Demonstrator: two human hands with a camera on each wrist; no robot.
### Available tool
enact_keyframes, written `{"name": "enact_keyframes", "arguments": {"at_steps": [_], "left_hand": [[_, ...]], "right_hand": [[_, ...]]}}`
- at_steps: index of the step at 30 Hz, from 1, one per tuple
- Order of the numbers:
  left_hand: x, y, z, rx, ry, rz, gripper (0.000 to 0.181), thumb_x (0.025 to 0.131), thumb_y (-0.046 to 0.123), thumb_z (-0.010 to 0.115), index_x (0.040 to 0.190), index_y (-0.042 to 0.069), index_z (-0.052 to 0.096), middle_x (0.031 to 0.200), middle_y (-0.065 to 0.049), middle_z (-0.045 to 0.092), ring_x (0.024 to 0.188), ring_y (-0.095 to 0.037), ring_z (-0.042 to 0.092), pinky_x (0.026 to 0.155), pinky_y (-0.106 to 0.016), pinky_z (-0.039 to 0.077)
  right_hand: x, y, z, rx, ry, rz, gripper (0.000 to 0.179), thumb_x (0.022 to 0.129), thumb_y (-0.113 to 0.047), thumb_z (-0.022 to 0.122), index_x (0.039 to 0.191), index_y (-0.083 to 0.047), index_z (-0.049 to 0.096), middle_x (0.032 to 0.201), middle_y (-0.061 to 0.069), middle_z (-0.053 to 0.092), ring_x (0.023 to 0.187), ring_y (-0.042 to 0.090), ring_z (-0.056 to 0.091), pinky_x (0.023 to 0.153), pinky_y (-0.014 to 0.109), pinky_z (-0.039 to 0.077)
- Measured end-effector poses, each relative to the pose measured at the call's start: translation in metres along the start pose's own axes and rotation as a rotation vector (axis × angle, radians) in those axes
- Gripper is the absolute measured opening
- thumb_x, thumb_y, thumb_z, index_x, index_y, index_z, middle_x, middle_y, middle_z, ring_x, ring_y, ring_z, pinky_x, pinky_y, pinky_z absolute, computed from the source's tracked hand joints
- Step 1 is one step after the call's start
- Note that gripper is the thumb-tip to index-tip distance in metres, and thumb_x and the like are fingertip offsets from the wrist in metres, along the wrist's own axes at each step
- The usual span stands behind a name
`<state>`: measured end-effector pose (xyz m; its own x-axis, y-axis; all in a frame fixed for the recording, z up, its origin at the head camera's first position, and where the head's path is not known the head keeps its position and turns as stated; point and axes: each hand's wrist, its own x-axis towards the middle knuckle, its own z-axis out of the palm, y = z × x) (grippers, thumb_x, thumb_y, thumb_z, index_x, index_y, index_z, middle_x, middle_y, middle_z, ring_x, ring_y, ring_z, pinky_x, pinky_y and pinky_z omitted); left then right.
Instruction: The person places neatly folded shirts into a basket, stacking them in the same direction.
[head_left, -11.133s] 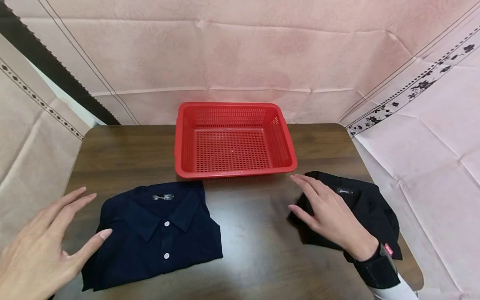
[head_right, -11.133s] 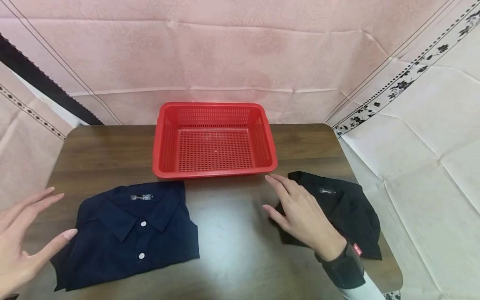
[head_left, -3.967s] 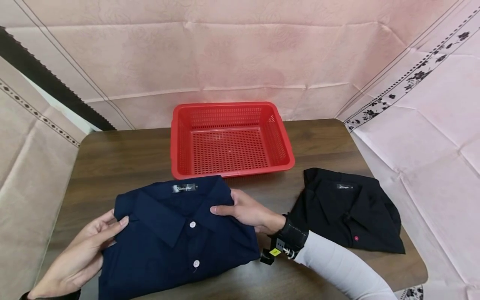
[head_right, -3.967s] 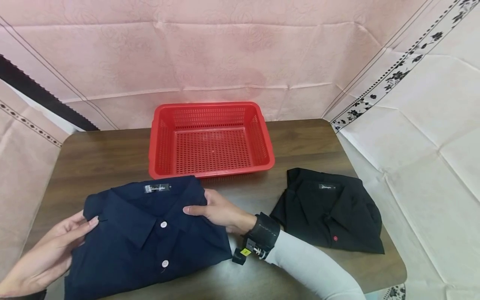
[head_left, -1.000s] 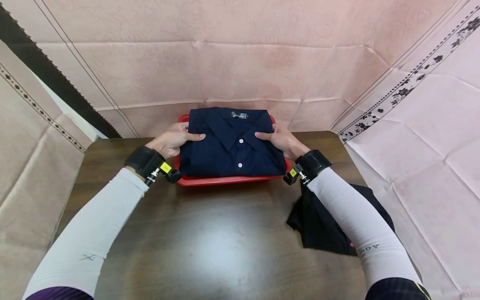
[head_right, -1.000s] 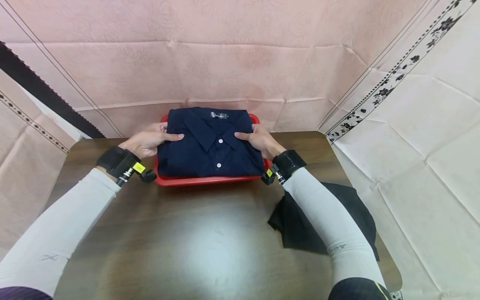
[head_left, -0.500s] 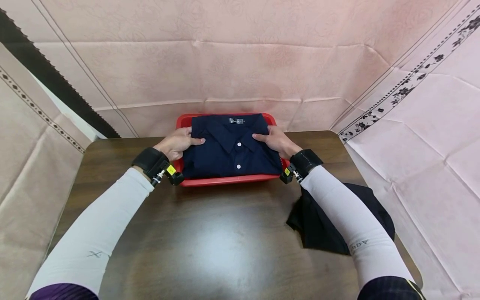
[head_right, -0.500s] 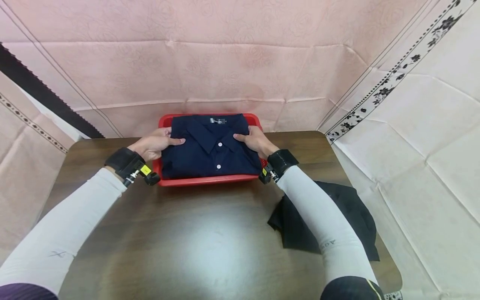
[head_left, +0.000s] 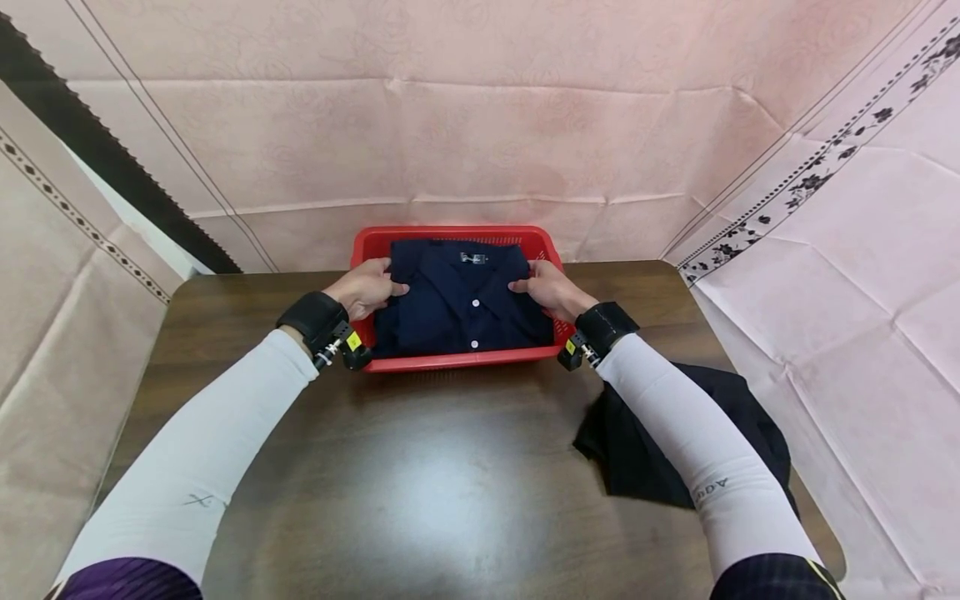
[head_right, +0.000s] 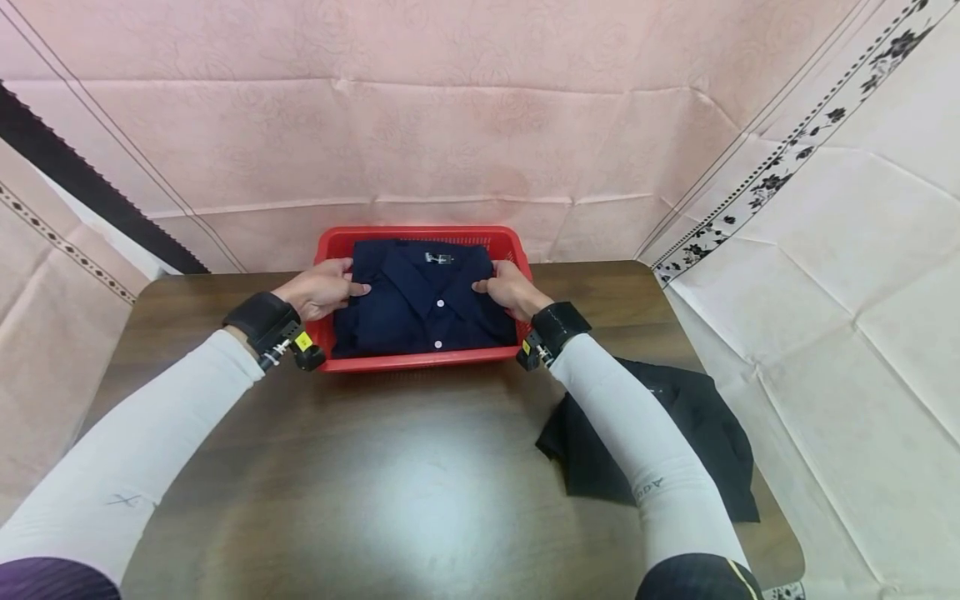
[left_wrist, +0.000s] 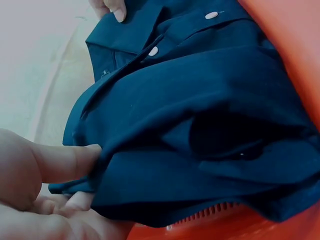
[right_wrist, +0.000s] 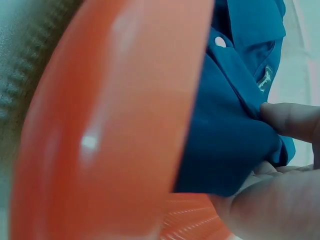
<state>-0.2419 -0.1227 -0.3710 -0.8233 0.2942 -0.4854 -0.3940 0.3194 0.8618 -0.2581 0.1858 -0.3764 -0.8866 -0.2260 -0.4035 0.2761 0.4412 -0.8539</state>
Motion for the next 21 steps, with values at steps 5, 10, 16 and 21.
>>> {"name": "enact_keyframes", "arguments": {"at_steps": [5,10,16,21], "left_hand": [[-0.001,-0.002,0.003,0.081,0.062,0.018,0.083,0.098,0.005,0.051,0.156,-0.001,-0.009,0.164,-0.021,-0.001,0.149,-0.032,0.008,0.118,-0.049,0.018],[-0.007,-0.001,0.006,0.168,0.126,0.065,0.086,0.097,0.017,0.056,0.157,0.000,-0.003,0.165,-0.017,0.000,0.150,-0.031,0.006,0.119,-0.050,0.011],[-0.017,0.002,0.005,0.226,0.129,0.099,0.080,0.097,0.028,0.057,0.158,0.005,0.011,0.163,-0.018,0.015,0.147,-0.034,0.019,0.117,-0.054,0.020],[-0.028,0.004,0.007,0.278,0.107,0.140,0.075,0.096,0.026,0.059,0.156,0.006,0.020,0.159,-0.022,0.024,0.144,-0.036,0.025,0.115,-0.055,0.025]], "right_hand": [[-0.001,-0.003,0.000,-0.041,0.028,-0.009,0.044,0.096,-0.012,0.058,0.138,-0.005,0.048,0.126,0.012,0.060,0.110,0.027,0.057,0.101,0.043,0.046],[-0.003,-0.005,-0.001,-0.124,0.111,-0.025,0.055,0.095,-0.015,0.060,0.145,0.000,0.041,0.134,0.016,0.054,0.114,0.028,0.054,0.105,0.044,0.043],[-0.008,-0.007,-0.003,-0.118,0.127,-0.041,0.056,0.095,-0.016,0.060,0.145,0.000,0.041,0.137,0.016,0.052,0.119,0.030,0.055,0.104,0.044,0.044],[-0.014,-0.010,-0.004,-0.042,0.106,-0.074,0.048,0.097,-0.011,0.056,0.142,0.000,0.044,0.134,0.017,0.055,0.126,0.035,0.051,0.107,0.047,0.041]]}}
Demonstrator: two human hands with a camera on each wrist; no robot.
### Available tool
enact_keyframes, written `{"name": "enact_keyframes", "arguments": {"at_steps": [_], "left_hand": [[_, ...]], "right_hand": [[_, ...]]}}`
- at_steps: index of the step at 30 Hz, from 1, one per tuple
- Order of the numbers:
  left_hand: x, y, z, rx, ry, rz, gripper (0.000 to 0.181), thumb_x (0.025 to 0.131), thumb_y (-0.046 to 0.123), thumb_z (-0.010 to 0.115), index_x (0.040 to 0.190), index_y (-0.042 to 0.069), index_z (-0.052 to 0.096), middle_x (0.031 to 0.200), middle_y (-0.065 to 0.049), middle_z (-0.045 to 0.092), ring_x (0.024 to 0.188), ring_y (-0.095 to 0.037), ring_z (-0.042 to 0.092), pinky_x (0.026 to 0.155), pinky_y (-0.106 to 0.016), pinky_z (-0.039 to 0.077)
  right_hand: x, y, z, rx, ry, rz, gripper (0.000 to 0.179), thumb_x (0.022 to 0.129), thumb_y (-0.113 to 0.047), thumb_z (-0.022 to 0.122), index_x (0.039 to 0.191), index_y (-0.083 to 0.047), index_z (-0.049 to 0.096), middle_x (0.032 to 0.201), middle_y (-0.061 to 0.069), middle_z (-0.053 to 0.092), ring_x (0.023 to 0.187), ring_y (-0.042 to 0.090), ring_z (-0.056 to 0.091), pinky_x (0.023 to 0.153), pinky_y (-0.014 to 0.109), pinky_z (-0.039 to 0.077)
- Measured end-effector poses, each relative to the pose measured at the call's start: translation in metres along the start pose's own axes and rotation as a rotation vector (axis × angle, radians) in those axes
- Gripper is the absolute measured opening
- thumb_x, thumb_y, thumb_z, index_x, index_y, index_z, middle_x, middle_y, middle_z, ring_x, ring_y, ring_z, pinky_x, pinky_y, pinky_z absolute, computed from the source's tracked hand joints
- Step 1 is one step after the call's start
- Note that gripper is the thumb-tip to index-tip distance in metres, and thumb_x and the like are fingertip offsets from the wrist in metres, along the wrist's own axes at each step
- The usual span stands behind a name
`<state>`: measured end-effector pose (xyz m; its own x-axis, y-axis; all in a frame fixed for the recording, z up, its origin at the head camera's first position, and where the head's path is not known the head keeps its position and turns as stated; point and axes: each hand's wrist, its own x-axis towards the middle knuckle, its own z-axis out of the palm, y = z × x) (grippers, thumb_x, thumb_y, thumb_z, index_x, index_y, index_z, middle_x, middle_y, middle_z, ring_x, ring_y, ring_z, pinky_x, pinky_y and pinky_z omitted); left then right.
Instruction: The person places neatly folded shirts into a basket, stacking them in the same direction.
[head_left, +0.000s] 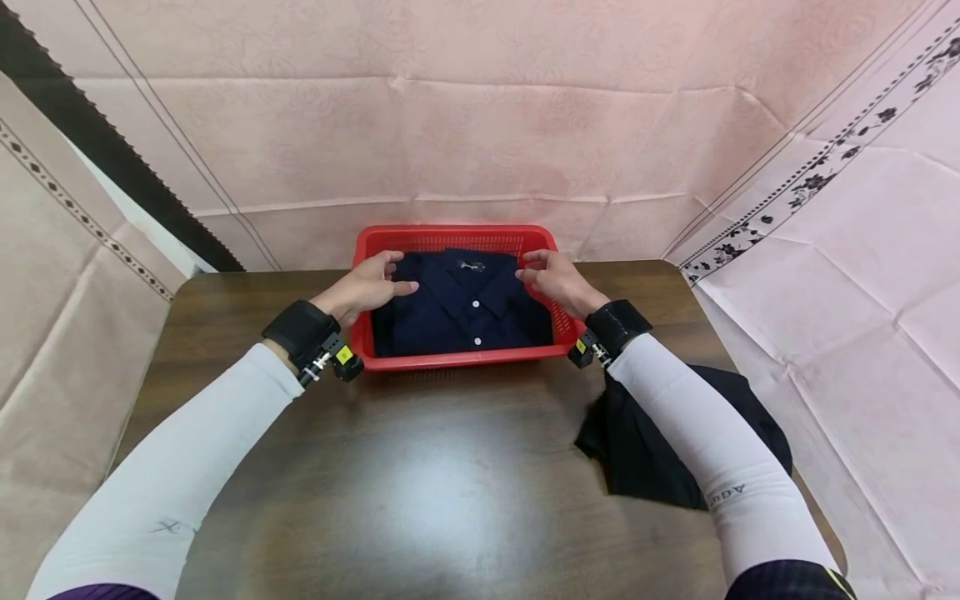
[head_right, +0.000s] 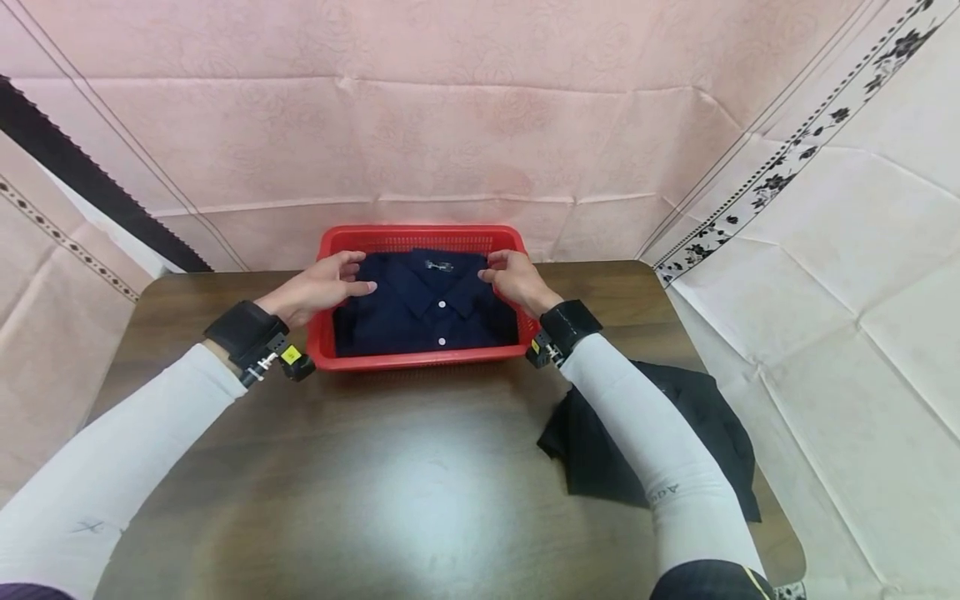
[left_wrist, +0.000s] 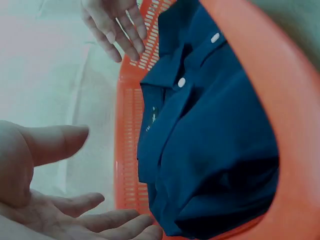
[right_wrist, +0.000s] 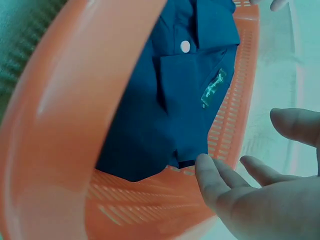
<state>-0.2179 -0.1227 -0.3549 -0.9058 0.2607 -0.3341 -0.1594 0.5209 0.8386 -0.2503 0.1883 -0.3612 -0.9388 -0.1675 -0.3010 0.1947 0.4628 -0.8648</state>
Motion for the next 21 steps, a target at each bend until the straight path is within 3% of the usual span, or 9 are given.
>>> {"name": "enact_keyframes", "arguments": {"at_steps": [4,8,13,21], "left_hand": [[-0.009,0.004,0.006,0.006,-0.023,0.039,0.070,0.095,0.022,0.060,0.155,0.006,0.027,0.159,-0.022,0.026,0.145,-0.035,0.026,0.115,-0.053,0.026],[-0.015,0.006,0.014,0.020,-0.028,0.075,0.067,0.095,0.023,0.060,0.153,0.008,0.030,0.159,-0.020,0.028,0.144,-0.036,0.027,0.115,-0.052,0.026],[-0.023,0.009,0.021,0.102,-0.014,0.126,0.065,0.095,0.025,0.061,0.152,0.008,0.033,0.156,-0.018,0.033,0.143,-0.035,0.029,0.114,-0.053,0.028],[-0.039,0.017,0.023,0.145,-0.038,0.178,0.063,0.094,0.028,0.061,0.150,0.011,0.037,0.154,-0.017,0.036,0.142,-0.034,0.031,0.112,-0.055,0.032]], "right_hand": [[-0.006,-0.001,-0.002,0.013,-0.021,-0.017,0.046,0.097,-0.012,0.055,0.141,-0.001,0.044,0.133,0.017,0.053,0.127,0.036,0.050,0.108,0.048,0.039],[-0.014,-0.002,-0.002,-0.049,-0.029,-0.054,0.047,0.097,-0.016,0.057,0.141,-0.003,0.046,0.132,0.016,0.054,0.124,0.037,0.051,0.106,0.048,0.042],[-0.025,-0.003,-0.002,-0.088,-0.042,-0.086,0.048,0.097,-0.021,0.058,0.141,-0.005,0.047,0.134,0.014,0.054,0.122,0.034,0.053,0.105,0.048,0.043],[-0.037,-0.012,-0.006,-0.168,-0.037,-0.151,0.045,0.096,-0.022,0.059,0.138,-0.006,0.052,0.131,0.013,0.057,0.119,0.034,0.055,0.102,0.046,0.046]]}}
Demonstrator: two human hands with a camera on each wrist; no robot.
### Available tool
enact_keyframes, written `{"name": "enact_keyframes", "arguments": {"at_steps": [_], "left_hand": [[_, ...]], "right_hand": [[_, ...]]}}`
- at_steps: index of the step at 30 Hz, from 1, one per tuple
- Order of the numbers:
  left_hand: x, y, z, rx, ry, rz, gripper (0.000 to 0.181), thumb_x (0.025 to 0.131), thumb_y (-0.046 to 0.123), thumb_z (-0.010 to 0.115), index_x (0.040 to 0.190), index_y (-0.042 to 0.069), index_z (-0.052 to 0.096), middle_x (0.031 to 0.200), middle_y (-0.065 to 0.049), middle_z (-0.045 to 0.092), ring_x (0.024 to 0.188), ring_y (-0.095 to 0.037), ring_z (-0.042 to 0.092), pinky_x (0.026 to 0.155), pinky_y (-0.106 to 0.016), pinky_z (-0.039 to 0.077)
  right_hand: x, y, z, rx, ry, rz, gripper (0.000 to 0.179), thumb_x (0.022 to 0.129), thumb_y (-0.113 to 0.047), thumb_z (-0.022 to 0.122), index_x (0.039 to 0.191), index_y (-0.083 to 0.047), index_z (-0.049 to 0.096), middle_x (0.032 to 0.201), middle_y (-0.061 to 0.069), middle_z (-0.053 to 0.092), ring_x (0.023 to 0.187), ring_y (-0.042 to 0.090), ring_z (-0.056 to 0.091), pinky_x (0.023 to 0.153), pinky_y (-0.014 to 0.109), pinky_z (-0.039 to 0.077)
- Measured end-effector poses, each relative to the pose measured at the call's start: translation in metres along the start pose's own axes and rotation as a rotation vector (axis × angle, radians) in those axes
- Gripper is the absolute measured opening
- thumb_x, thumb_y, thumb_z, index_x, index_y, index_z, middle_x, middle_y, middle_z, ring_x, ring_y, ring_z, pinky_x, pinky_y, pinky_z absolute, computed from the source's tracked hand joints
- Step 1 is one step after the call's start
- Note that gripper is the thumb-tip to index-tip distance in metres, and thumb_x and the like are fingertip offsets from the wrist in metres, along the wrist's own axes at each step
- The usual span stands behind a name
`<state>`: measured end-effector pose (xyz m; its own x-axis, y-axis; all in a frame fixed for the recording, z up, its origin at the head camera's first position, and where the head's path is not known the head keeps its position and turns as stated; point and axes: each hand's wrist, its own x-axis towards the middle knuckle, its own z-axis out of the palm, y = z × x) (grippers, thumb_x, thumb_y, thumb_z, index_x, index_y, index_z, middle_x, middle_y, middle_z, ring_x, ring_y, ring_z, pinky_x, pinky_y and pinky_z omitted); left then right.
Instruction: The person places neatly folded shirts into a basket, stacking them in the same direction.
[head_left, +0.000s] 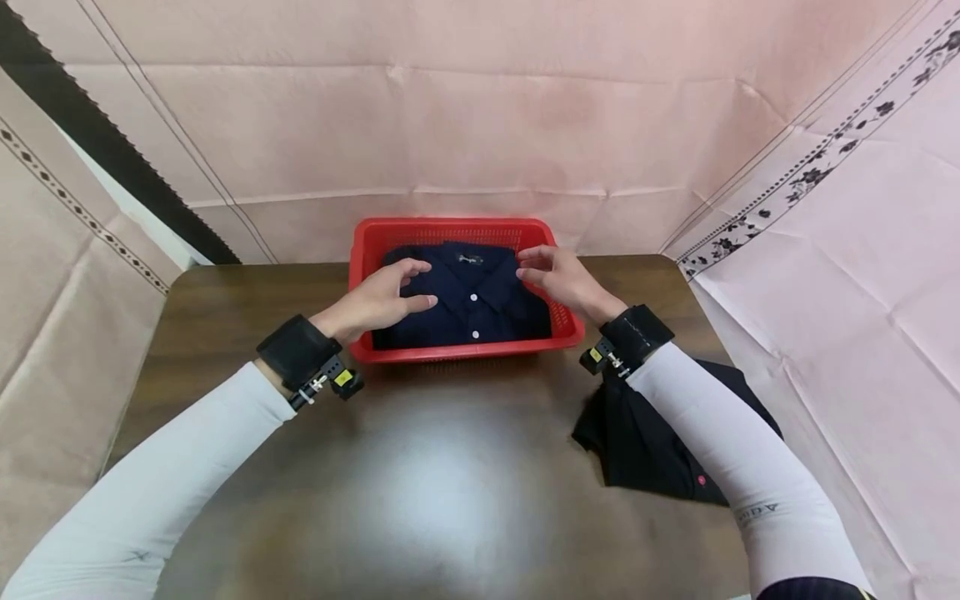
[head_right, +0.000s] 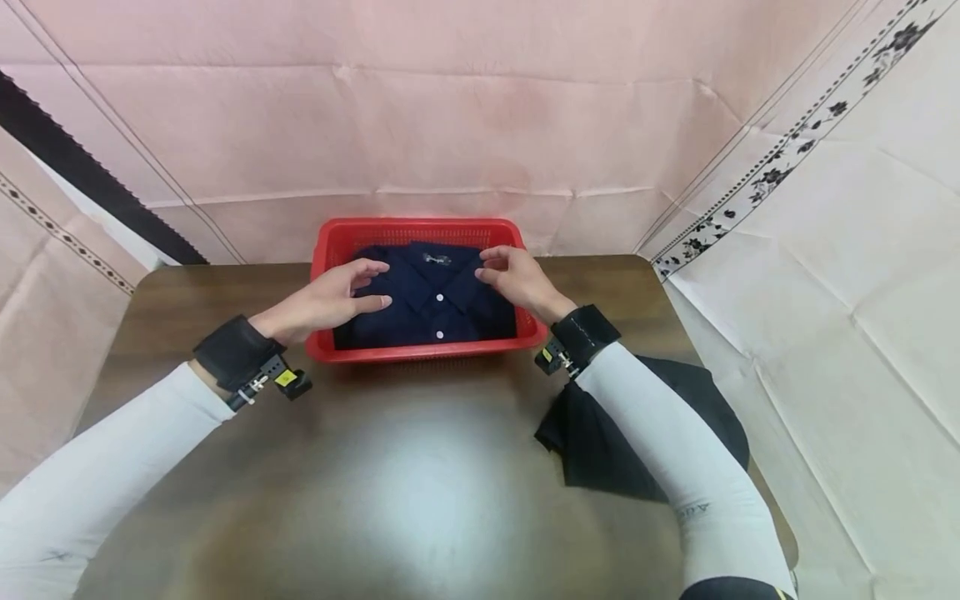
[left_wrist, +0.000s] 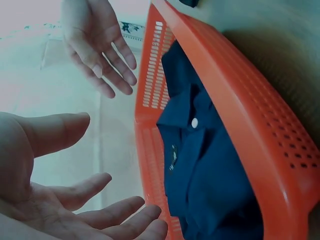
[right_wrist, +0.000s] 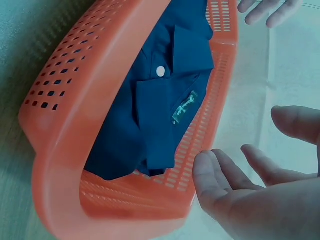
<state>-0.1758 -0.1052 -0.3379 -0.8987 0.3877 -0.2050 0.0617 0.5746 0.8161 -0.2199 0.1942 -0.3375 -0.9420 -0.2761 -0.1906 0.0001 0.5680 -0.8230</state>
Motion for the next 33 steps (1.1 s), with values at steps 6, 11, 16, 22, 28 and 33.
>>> {"name": "enact_keyframes", "arguments": {"at_steps": [6,11,16,22,28,33], "left_hand": [[-0.003,0.010,-0.004,0.006,0.016,0.014,0.061,0.095,0.032,0.060,0.149,0.013,0.038,0.154,-0.013,0.038,0.141,-0.032,0.032,0.112,-0.053,0.032],[-0.003,0.014,-0.001,0.007,0.017,0.036,0.061,0.095,0.033,0.060,0.149,0.013,0.039,0.153,-0.012,0.039,0.140,-0.030,0.034,0.112,-0.051,0.033],[-0.002,0.020,0.009,-0.008,0.013,0.066,0.059,0.095,0.033,0.060,0.147,0.014,0.041,0.152,-0.009,0.041,0.139,-0.027,0.036,0.112,-0.048,0.034],[0.000,0.034,0.023,-0.022,0.009,0.085,0.057,0.094,0.035,0.060,0.146,0.017,0.044,0.151,-0.007,0.044,0.139,-0.025,0.038,0.112,-0.046,0.035],[0.003,0.044,0.034,-0.049,-0.024,0.102,0.059,0.094,0.037,0.060,0.147,0.018,0.043,0.152,-0.004,0.043,0.139,-0.022,0.038,0.112,-0.044,0.034],[0.006,0.053,0.048,-0.061,-0.046,0.153,0.058,0.095,0.034,0.060,0.147,0.015,0.042,0.150,-0.004,0.045,0.138,-0.021,0.039,0.112,-0.042,0.035]], "right_hand": [[-0.002,-0.009,-0.008,-0.031,0.014,-0.036,0.044,0.096,-0.020,0.059,0.137,-0.004,0.053,0.128,0.014,0.059,0.117,0.033,0.056,0.101,0.047,0.047],[-0.010,-0.003,-0.014,-0.045,0.027,-0.019,0.043,0.096,-0.019,0.060,0.136,-0.004,0.053,0.127,0.015,0.060,0.114,0.030,0.057,0.102,0.047,0.046],[-0.016,0.007,-0.021,-0.052,0.060,0.000,0.042,0.095,-0.020,0.060,0.134,-0.005,0.054,0.126,0.015,0.060,0.114,0.031,0.057,0.101,0.046,0.046],[-0.024,0.024,-0.029,-0.059,0.103,0.010,0.043,0.096,-0.021,0.060,0.134,-0.003,0.054,0.124,0.016,0.061,0.114,0.030,0.058,0.096,0.044,0.048],[-0.033,0.035,-0.035,-0.076,0.132,0.014,0.044,0.096,-0.021,0.060,0.134,0.000,0.053,0.122,0.017,0.061,0.111,0.029,0.059,0.089,0.033,0.049],[-0.043,0.046,-0.042,-0.095,0.166,0.020,0.043,0.096,-0.021,0.060,0.134,-0.001,0.054,0.124,0.018,0.061,0.109,0.026,0.059,0.084,0.026,0.050]]}}
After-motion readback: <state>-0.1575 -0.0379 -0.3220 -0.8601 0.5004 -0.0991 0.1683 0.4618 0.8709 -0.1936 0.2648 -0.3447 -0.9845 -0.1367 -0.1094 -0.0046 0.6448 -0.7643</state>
